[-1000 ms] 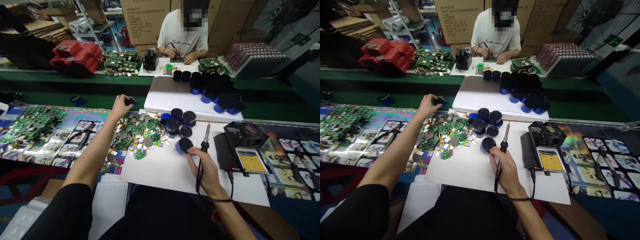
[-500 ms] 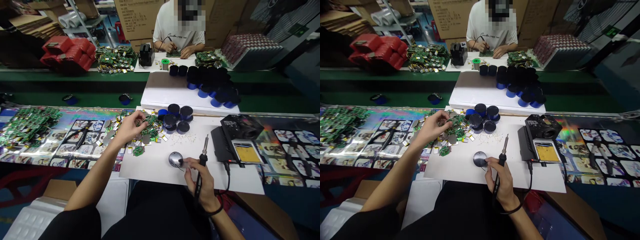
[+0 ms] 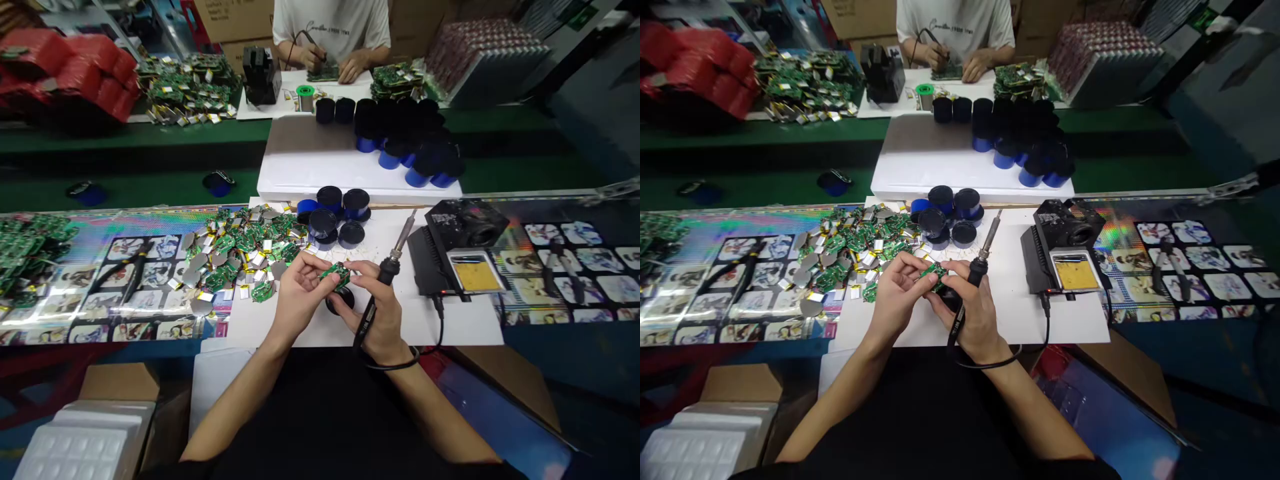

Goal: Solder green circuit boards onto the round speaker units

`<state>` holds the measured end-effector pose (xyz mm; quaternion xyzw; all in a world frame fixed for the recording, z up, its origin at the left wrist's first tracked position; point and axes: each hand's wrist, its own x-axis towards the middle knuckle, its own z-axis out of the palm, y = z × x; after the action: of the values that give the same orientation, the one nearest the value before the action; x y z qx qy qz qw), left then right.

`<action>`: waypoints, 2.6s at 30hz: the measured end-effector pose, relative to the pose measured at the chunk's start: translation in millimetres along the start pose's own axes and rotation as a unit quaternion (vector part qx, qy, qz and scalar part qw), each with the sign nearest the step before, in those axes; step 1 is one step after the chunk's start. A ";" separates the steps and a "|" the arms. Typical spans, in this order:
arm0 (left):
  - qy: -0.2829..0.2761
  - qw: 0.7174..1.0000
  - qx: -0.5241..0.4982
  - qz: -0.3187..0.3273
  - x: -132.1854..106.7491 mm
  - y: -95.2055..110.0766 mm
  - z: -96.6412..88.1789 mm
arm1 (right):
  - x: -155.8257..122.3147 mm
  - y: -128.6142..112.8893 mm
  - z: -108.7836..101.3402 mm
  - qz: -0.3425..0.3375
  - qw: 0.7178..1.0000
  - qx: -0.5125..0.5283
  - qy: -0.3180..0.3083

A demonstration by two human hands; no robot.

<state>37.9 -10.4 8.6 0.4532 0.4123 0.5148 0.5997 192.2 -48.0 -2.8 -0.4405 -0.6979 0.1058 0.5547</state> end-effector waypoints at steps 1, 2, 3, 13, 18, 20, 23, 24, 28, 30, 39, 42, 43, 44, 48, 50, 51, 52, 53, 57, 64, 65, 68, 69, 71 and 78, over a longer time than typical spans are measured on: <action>0.011 1.000 -0.017 -0.005 -2.2 -4.5 2.4 | -2.3 2.7 -0.5 0.003 1.000 0.000 -0.006; 0.019 0.999 -0.026 -0.008 -4.1 -8.1 4.3 | -4.4 4.9 -1.1 0.005 1.000 0.001 -0.012; 0.025 0.999 -0.030 -0.009 -5.7 -10.6 6.1 | -5.9 6.6 -1.6 0.005 1.000 0.006 -0.017; -0.123 0.981 0.148 0.036 -7.6 -1.9 -26.2 | -8.2 5.5 -28.6 0.108 0.992 0.068 -0.022; -0.287 0.899 0.326 0.062 -16.3 -13.2 -41.6 | -25.8 15.7 -60.6 0.120 0.990 0.022 -0.068; -0.262 0.895 0.348 0.092 -19.9 -24.0 -35.5 | -34.9 19.3 -67.1 0.127 0.988 0.021 -0.087; -0.233 0.904 0.335 0.131 -18.0 -34.7 -27.9 | -44.7 21.6 -69.6 0.147 0.982 0.020 -0.120; -0.239 0.905 0.324 0.134 -15.7 -35.2 -27.8 | -46.2 21.7 -69.0 0.151 0.979 0.020 -0.132; -0.284 0.905 0.289 0.130 -7.4 -27.0 -36.8 | -45.1 20.6 -62.1 0.125 0.975 -0.002 -0.184; -0.272 0.910 0.282 0.136 -7.1 -23.6 -42.1 | -42.3 20.2 -56.8 0.103 0.974 -0.016 -0.200; -0.062 0.983 0.173 0.022 -16.2 -38.9 -41.0 | -32.3 22.4 -36.2 0.041 0.970 -0.076 -0.229; -0.021 0.996 0.078 -0.031 -17.9 -42.3 -32.9 | -32.6 23.0 -34.7 0.035 0.974 -0.075 -0.211; -0.009 0.998 0.052 -0.039 -18.0 -42.3 -29.8 | -32.7 23.1 -34.7 0.034 0.975 -0.073 -0.209; 0.001 0.999 0.030 -0.046 -17.9 -41.7 -26.7 | -32.6 23.2 -35.0 0.033 0.975 -0.073 -0.208; -0.018 0.997 -0.021 -0.077 -16.3 -37.1 -17.1 | -31.4 23.7 -36.2 0.026 0.974 -0.075 -0.211; -0.043 0.995 -0.021 -0.088 -16.1 -35.9 -15.0 | -31.0 24.1 -36.3 0.028 0.974 -0.081 -0.209; -0.049 0.995 -0.011 -0.089 -16.2 -36.0 -14.6 | -31.1 24.2 -36.2 0.030 0.974 -0.083 -0.209; -0.049 0.995 0.003 -0.087 -16.6 -36.5 -14.7 | -31.3 24.3 -36.1 0.035 0.973 -0.082 -0.211; -0.045 0.995 0.020 -0.081 -17.0 -37.3 -15.1 | -31.6 24.2 -35.9 0.040 0.973 -0.079 -0.213; -0.037 0.996 0.073 -0.041 -20.2 -38.7 -17.6 | -32.6 22.5 -35.3 0.061 0.978 -0.044 -0.194; -0.033 0.977 0.200 0.067 -22.7 -36.1 -19.6 | -30.6 18.0 -28.1 0.125 0.986 0.010 -0.112; -0.035 0.976 0.201 0.073 -22.5 -36.6 -19.7 | -30.5 17.9 -26.3 0.136 0.985 0.014 -0.103; -0.038 0.980 0.185 0.067 -22.2 -37.6 -19.3 | -30.2 17.9 -20.4 0.172 0.981 0.021 -0.083; -0.037 0.981 0.180 0.061 -22.2 -37.5 -19.0 | -29.9 17.6 -18.6 0.183 0.980 0.024 -0.077; -0.034 0.983 0.172 0.053 -22.6 -36.7 -18.0 | -28.7 16.2 -15.4 0.201 0.977 0.035 -0.065; -0.049 0.974 0.207 0.075 -23.0 -31.1 -19.4 | -23.0 10.9 -11.1 0.218 0.972 0.070 -0.045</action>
<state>23.8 -32.7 -25.7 0.6216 0.4448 0.4394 0.4719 207.1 -62.3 -21.4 -0.5371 -0.6002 0.2922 0.5157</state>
